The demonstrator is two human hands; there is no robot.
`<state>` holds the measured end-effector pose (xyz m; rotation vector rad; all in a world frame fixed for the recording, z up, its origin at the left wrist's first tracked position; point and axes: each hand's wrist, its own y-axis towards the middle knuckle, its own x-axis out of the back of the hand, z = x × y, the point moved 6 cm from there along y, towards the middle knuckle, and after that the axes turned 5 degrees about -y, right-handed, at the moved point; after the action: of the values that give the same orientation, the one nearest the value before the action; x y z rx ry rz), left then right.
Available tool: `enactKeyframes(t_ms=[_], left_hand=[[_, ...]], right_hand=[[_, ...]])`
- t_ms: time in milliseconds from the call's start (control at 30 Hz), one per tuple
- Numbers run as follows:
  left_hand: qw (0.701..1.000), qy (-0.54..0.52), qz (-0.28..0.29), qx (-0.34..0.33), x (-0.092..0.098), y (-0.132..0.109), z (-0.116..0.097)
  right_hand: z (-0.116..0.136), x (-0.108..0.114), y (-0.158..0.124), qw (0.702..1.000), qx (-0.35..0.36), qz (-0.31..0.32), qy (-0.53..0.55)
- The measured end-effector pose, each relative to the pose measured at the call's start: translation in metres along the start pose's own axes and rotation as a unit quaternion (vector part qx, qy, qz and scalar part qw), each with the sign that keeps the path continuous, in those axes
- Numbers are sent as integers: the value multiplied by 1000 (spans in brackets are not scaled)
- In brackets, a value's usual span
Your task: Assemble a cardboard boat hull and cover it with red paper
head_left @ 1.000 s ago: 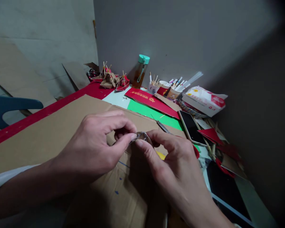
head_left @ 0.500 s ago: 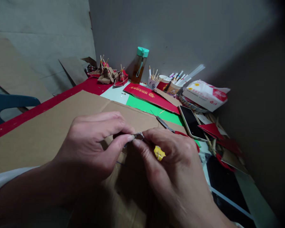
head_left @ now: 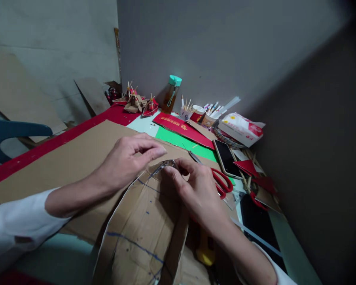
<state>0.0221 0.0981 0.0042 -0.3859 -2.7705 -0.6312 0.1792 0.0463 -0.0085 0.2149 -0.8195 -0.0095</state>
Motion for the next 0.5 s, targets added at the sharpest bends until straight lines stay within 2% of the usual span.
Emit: enactKeyframes(t_ms=[233, 400, 500], left_hand=[[993, -60, -71, 71, 15, 11, 16], [983, -69, -139, 96, 26, 11, 24], [980, -62, -151, 111, 30, 12, 25]], right_hand=[[-7, 23, 6, 997, -28, -65, 13], [-20, 43, 11, 990, -51, -117, 53], [-26, 59, 12, 983, -69, -151, 77]])
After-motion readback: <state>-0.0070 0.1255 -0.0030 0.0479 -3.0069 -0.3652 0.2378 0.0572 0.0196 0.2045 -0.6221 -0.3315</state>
